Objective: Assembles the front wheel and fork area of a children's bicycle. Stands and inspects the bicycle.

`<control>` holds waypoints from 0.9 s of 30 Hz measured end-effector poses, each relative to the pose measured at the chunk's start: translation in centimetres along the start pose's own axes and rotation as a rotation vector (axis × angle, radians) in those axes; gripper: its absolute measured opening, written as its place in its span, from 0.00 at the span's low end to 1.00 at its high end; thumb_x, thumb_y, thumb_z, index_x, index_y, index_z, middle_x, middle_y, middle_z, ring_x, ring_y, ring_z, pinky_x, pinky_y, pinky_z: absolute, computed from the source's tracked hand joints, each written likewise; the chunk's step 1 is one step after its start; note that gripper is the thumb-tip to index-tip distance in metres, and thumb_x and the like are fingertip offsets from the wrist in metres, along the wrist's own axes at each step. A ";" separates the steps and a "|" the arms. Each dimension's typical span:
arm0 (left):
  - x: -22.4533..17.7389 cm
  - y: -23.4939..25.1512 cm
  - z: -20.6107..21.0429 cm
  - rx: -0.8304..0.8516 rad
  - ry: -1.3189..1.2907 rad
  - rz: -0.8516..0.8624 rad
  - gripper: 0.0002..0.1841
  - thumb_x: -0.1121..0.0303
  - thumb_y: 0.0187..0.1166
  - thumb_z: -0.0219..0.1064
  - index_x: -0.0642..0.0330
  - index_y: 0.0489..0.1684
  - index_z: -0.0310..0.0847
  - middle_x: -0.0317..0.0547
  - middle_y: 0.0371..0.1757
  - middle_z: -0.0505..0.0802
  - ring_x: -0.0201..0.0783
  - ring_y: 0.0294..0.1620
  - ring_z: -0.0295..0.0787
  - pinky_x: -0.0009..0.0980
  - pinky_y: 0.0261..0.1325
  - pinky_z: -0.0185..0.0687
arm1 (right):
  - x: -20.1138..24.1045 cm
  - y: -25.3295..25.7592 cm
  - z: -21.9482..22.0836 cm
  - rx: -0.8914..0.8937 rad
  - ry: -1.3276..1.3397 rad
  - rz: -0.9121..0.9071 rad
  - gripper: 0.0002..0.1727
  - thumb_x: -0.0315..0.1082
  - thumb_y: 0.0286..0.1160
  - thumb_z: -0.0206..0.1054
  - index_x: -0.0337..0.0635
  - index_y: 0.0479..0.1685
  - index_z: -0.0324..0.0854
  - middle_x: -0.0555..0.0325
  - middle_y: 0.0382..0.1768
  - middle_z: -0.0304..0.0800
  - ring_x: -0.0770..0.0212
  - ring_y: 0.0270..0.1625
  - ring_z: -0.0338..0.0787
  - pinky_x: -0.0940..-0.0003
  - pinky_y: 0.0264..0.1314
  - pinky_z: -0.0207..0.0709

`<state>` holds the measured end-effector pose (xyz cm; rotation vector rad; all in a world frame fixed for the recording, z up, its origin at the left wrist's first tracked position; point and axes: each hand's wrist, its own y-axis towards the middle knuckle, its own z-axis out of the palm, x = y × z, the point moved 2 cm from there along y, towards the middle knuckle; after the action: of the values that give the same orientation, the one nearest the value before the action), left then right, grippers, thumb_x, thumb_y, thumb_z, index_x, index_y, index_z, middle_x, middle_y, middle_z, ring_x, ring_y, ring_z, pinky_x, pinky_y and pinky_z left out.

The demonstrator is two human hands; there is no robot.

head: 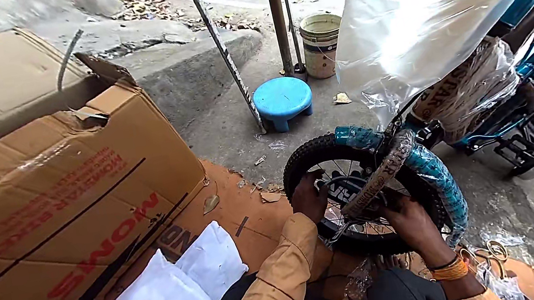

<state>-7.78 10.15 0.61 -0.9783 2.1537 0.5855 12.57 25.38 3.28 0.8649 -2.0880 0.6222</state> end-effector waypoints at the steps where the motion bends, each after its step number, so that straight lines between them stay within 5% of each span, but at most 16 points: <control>1: 0.2 0.3 0.0 0.062 -0.008 0.025 0.18 0.66 0.79 0.71 0.50 0.67 0.86 0.46 0.61 0.91 0.44 0.44 0.91 0.50 0.52 0.88 | 0.0 -0.1 0.0 -0.002 0.019 0.011 0.23 0.52 0.77 0.71 0.61 0.70 0.86 0.61 0.31 0.91 0.60 0.33 0.88 0.47 0.41 0.82; 4: 0.3 0.8 -0.2 0.124 0.033 0.069 0.10 0.66 0.80 0.70 0.53 0.54 0.92 0.44 0.50 0.95 0.43 0.42 0.92 0.51 0.53 0.88 | -0.2 -0.1 0.3 -0.028 0.013 0.021 0.23 0.50 0.78 0.69 0.58 0.70 0.86 0.60 0.27 0.88 0.60 0.28 0.84 0.48 0.37 0.81; 9: 1.0 0.7 0.9 0.028 0.007 0.187 0.07 0.71 0.80 0.69 0.58 0.49 0.92 0.47 0.48 0.95 0.42 0.50 0.93 0.49 0.62 0.88 | -0.4 -0.3 0.7 -0.083 -0.063 0.015 0.24 0.52 0.78 0.69 0.54 0.70 0.84 0.63 0.24 0.85 0.60 0.26 0.83 0.49 0.36 0.80; 13: 1.3 0.7 1.0 0.013 0.111 0.152 0.08 0.71 0.80 0.68 0.56 0.48 0.93 0.47 0.53 0.95 0.46 0.53 0.93 0.53 0.62 0.87 | 0.5 0.0 0.7 0.036 -0.123 -0.001 0.31 0.53 0.79 0.68 0.60 0.82 0.76 0.58 0.34 0.91 0.57 0.36 0.89 0.45 0.46 0.84; 17: 0.4 0.0 0.3 0.051 0.354 0.100 0.08 0.67 0.77 0.70 0.52 0.47 0.95 0.46 0.63 0.91 0.52 0.70 0.83 0.58 0.71 0.78 | 1.1 -0.2 0.4 0.047 -0.059 0.004 0.31 0.53 0.80 0.67 0.67 0.84 0.73 0.60 0.29 0.88 0.59 0.30 0.85 0.49 0.41 0.82; 19: 0.7 -0.4 0.1 0.010 0.374 0.102 0.10 0.65 0.78 0.70 0.49 0.49 0.95 0.46 0.68 0.89 0.54 0.72 0.81 0.58 0.71 0.77 | 0.5 -1.0 0.6 -0.082 0.110 -0.091 0.27 0.49 0.80 0.67 0.59 0.79 0.80 0.63 0.20 0.81 0.62 0.22 0.79 0.56 0.29 0.78; 21: 1.2 -0.6 0.0 -0.029 0.322 0.124 0.10 0.65 0.79 0.69 0.47 0.52 0.95 0.46 0.69 0.88 0.54 0.70 0.82 0.57 0.69 0.79 | -0.6 -2.7 0.4 -0.080 0.421 -0.216 0.21 0.44 0.82 0.65 0.50 0.70 0.85 0.60 0.22 0.83 0.63 0.20 0.80 0.65 0.24 0.79; 24: 1.3 -0.4 -0.1 -0.044 0.221 0.160 0.13 0.64 0.81 0.68 0.43 0.58 0.93 0.46 0.68 0.89 0.53 0.68 0.84 0.56 0.68 0.81 | -3.5 -5.2 1.3 0.278 0.711 -0.157 0.16 0.41 0.87 0.62 0.37 0.54 0.88 0.58 0.29 0.90 0.66 0.27 0.85 0.70 0.32 0.82; 27: 0.7 -1.2 -0.2 -0.022 0.136 0.128 0.18 0.58 0.83 0.67 0.43 0.71 0.86 0.49 0.73 0.84 0.53 0.71 0.81 0.56 0.71 0.79 | -9.1 -5.8 5.3 0.360 0.667 0.077 0.18 0.37 0.84 0.66 0.35 0.65 0.82 0.56 0.40 0.94 0.63 0.40 0.93 0.64 0.48 0.89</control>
<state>-7.30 8.95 0.12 -0.9199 2.3487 0.6203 18.63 21.40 -6.29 0.6446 -1.4282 1.1708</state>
